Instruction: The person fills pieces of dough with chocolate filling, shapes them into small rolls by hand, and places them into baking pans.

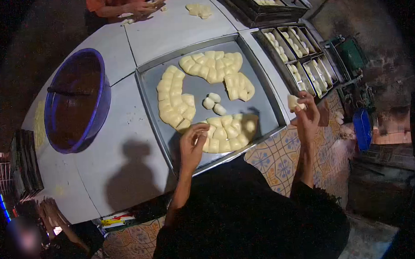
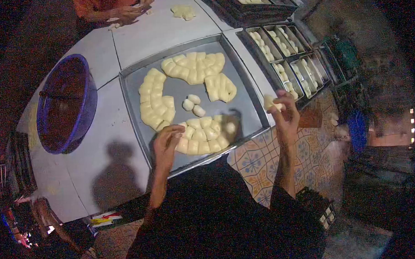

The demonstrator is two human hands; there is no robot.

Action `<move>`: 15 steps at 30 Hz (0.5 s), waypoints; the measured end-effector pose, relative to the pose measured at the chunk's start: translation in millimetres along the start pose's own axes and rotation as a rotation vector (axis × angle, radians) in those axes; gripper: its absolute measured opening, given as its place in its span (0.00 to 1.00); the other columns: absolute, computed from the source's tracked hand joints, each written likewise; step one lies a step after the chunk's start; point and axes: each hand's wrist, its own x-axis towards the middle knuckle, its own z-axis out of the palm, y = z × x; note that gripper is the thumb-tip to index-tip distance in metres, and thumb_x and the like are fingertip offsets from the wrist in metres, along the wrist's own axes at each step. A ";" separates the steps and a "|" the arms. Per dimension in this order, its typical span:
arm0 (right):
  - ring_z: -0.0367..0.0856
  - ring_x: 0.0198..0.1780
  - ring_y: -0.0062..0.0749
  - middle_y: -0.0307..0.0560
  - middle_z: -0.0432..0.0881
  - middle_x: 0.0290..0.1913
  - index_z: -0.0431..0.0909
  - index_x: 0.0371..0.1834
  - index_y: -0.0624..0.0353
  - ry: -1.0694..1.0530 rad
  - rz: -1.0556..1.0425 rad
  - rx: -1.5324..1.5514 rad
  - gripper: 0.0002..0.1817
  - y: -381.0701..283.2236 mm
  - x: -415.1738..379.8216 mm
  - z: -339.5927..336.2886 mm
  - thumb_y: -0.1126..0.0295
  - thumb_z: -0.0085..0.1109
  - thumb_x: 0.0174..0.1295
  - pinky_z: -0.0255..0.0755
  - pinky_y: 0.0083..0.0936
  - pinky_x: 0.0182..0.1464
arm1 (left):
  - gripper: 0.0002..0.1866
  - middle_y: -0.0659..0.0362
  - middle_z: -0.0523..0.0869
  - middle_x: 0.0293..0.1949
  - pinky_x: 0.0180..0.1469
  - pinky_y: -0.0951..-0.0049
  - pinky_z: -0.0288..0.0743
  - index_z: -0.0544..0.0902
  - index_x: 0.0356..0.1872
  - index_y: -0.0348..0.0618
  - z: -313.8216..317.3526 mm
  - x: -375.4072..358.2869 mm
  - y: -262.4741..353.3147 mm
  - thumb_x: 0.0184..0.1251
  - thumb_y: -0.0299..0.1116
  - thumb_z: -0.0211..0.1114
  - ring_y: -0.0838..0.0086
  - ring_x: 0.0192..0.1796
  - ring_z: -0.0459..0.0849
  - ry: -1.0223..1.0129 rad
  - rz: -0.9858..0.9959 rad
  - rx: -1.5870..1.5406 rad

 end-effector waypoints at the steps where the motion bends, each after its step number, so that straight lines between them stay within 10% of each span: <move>1: 0.77 0.48 0.27 0.47 0.72 0.53 0.75 0.44 0.64 -0.099 -0.129 -0.193 0.14 -12.1 -0.2 18.5 0.80 0.61 0.54 0.75 0.26 0.43 | 0.16 0.54 0.80 0.50 0.56 0.74 0.71 0.75 0.55 0.34 10.0 3.8 13.3 0.68 0.26 0.59 0.74 0.55 0.77 -0.079 0.027 0.044; 4: 0.75 0.53 0.41 0.51 0.66 0.61 0.72 0.58 0.59 -0.577 -0.222 -0.476 0.28 -33.2 -13.6 84.6 0.78 0.64 0.49 0.73 0.31 0.51 | 0.30 0.51 0.73 0.60 0.64 0.71 0.64 0.60 0.69 0.36 34.4 7.4 14.0 0.69 0.27 0.60 0.70 0.64 0.69 -0.129 -0.032 -0.371; 6: 0.72 0.57 0.46 0.54 0.64 0.63 0.67 0.66 0.54 -0.816 -0.129 -0.156 0.35 -27.5 -33.6 128.9 0.79 0.61 0.50 0.73 0.33 0.53 | 0.20 0.54 0.76 0.55 0.60 0.68 0.70 0.68 0.62 0.36 38.7 4.6 13.7 0.71 0.27 0.56 0.69 0.58 0.76 -0.025 -0.182 -0.664; 9: 0.76 0.50 0.39 0.51 0.66 0.60 0.68 0.65 0.56 -0.553 -0.112 -0.138 0.32 -23.2 -41.0 154.4 0.79 0.61 0.53 0.75 0.28 0.47 | 0.15 0.55 0.78 0.52 0.57 0.66 0.75 0.70 0.59 0.40 19.2 4.0 21.2 0.77 0.33 0.47 0.70 0.53 0.79 0.030 -0.185 -0.841; 13: 0.78 0.46 0.33 0.48 0.73 0.53 0.75 0.57 0.60 -0.737 -0.134 -0.145 0.23 -11.9 -42.2 180.4 0.76 0.62 0.55 0.73 0.24 0.41 | 0.27 0.54 0.72 0.60 0.56 0.72 0.70 0.57 0.71 0.43 -1.3 -7.5 33.9 0.76 0.41 0.48 0.73 0.56 0.75 -0.089 -0.077 -1.137; 15: 0.78 0.45 0.32 0.48 0.77 0.45 0.79 0.52 0.62 -0.593 -0.013 -0.062 0.18 -11.1 -45.6 195.5 0.77 0.62 0.56 0.73 0.23 0.44 | 0.29 0.54 0.72 0.62 0.55 0.74 0.70 0.56 0.71 0.43 -3.2 -16.3 41.0 0.74 0.34 0.53 0.76 0.56 0.74 0.189 -0.119 -0.572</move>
